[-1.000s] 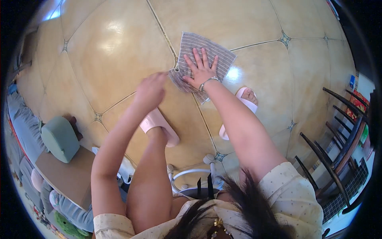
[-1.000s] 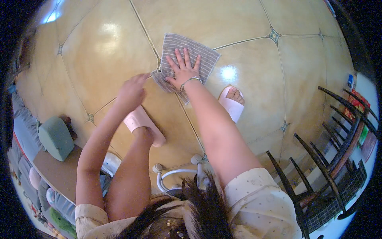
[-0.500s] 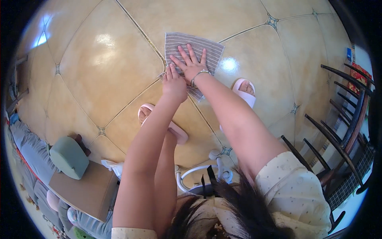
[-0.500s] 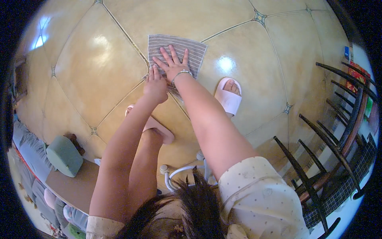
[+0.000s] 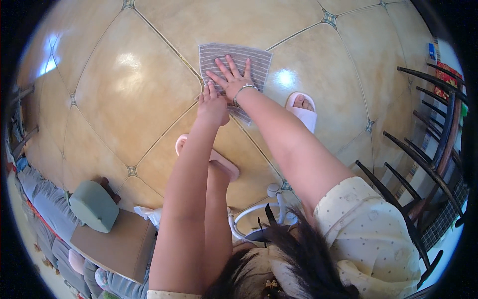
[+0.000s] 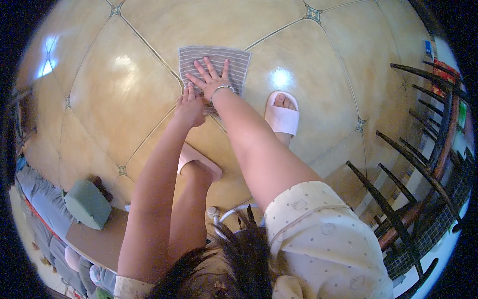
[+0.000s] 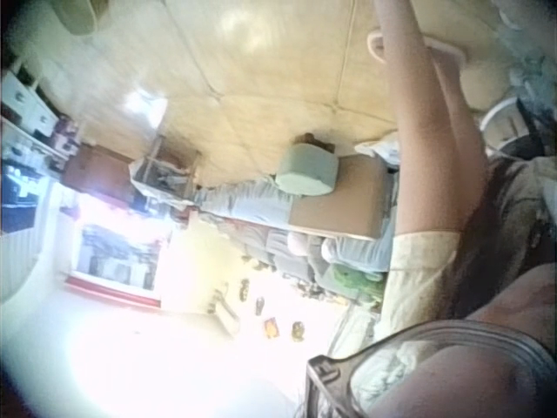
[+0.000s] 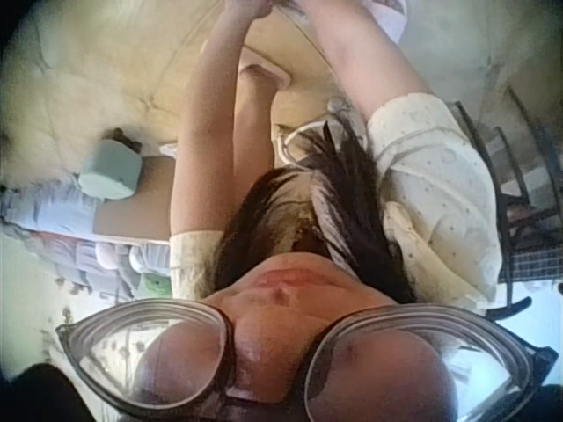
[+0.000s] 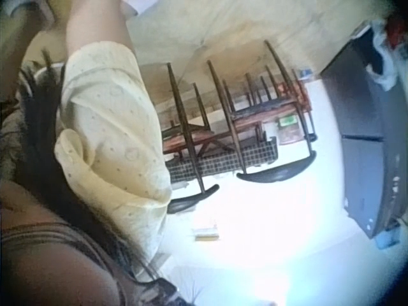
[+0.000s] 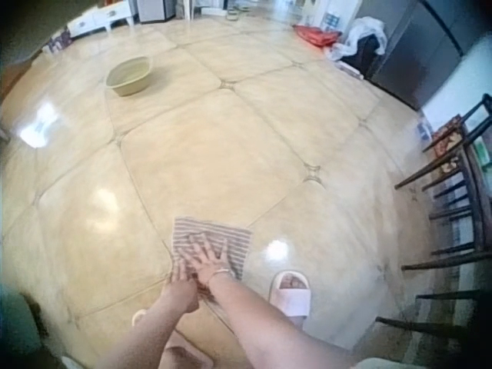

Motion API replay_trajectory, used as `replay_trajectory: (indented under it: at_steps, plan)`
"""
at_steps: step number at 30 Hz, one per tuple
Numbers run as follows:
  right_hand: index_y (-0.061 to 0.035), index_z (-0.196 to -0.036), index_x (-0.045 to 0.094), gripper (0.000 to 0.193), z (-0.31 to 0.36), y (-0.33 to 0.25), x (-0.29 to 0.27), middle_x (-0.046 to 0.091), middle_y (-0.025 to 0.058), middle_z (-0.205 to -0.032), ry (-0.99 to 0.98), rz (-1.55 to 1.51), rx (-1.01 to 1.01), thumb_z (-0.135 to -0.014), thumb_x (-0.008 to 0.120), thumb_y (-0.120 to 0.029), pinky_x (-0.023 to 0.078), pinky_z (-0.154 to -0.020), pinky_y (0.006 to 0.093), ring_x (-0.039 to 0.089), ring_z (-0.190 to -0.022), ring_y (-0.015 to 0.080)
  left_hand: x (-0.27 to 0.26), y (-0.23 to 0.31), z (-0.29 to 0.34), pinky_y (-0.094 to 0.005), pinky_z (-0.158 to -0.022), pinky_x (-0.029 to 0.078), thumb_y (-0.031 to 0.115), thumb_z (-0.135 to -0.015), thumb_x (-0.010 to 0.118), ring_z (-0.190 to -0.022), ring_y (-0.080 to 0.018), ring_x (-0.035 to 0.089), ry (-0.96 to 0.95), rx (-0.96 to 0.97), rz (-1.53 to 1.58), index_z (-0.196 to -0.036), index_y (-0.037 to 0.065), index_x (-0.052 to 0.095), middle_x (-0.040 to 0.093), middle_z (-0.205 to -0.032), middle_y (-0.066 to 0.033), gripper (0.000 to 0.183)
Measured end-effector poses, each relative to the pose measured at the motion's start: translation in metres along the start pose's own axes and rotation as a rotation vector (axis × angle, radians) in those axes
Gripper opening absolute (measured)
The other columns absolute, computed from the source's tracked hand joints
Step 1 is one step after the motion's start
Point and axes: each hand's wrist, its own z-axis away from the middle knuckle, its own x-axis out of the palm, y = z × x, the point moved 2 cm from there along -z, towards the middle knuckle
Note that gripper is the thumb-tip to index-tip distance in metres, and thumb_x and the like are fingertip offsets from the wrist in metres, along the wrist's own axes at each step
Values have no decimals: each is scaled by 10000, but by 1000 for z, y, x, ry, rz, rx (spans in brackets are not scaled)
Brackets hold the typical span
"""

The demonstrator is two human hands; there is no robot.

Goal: Cleaning the tiled floor using a handheld rag.

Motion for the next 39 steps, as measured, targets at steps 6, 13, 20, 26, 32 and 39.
replay_trajectory:
  at_steps: [6,13,20,26,32,39]
  plan:
    - [-443,-1518,27,793,0,4,2,-144,-10,-1612,11,22,12,-895,509,-538,-60,-1048,757,-166,-1470,304,8,-2,0,-467,-1170,209,147,-794,595,-1476,-331,128,56,45,48,-1439,-40,325,96,-1577,-251,725]
    - [-440,-1519,35,779,-10,1,9,-136,-11,-1614,71,28,31,-906,514,-481,-61,-1041,762,-146,-1475,306,-5,-5,-2,-477,-1165,218,182,-832,571,-1472,-317,156,50,55,-69,-1424,-28,358,131,-1575,-233,663]
    - [-368,-1535,64,771,-14,2,23,-72,-3,-1623,230,-76,53,-915,522,-366,-63,-1054,749,-115,-1482,299,-21,-2,-6,-479,-1177,194,198,-847,578,-1476,-257,160,64,32,-211,-1468,4,297,145,-1584,-186,709]
    - [-354,-1536,108,686,-11,0,41,-45,1,-1625,363,-82,66,-949,459,-405,-66,-1077,719,-99,-1484,299,20,1,6,-467,-1185,163,210,-850,594,-1474,-253,172,285,-29,-200,-1507,30,216,157,-1589,-160,779]
    - [-358,-1540,71,661,60,-42,114,-108,51,-1619,260,-93,34,-967,385,-462,-85,-1051,730,-149,-1470,341,106,41,66,-465,-1182,159,302,-834,629,-1472,-293,169,95,-154,-230,-1516,15,174,136,-1591,-185,868]
    - [-360,-1541,51,678,168,-90,182,-163,52,-1609,26,-6,-91,-965,398,-451,-108,-1031,743,-208,-1455,346,216,85,155,-457,-1192,83,291,-893,560,-1464,-318,190,26,-238,-120,-1515,12,187,157,-1581,-208,777]
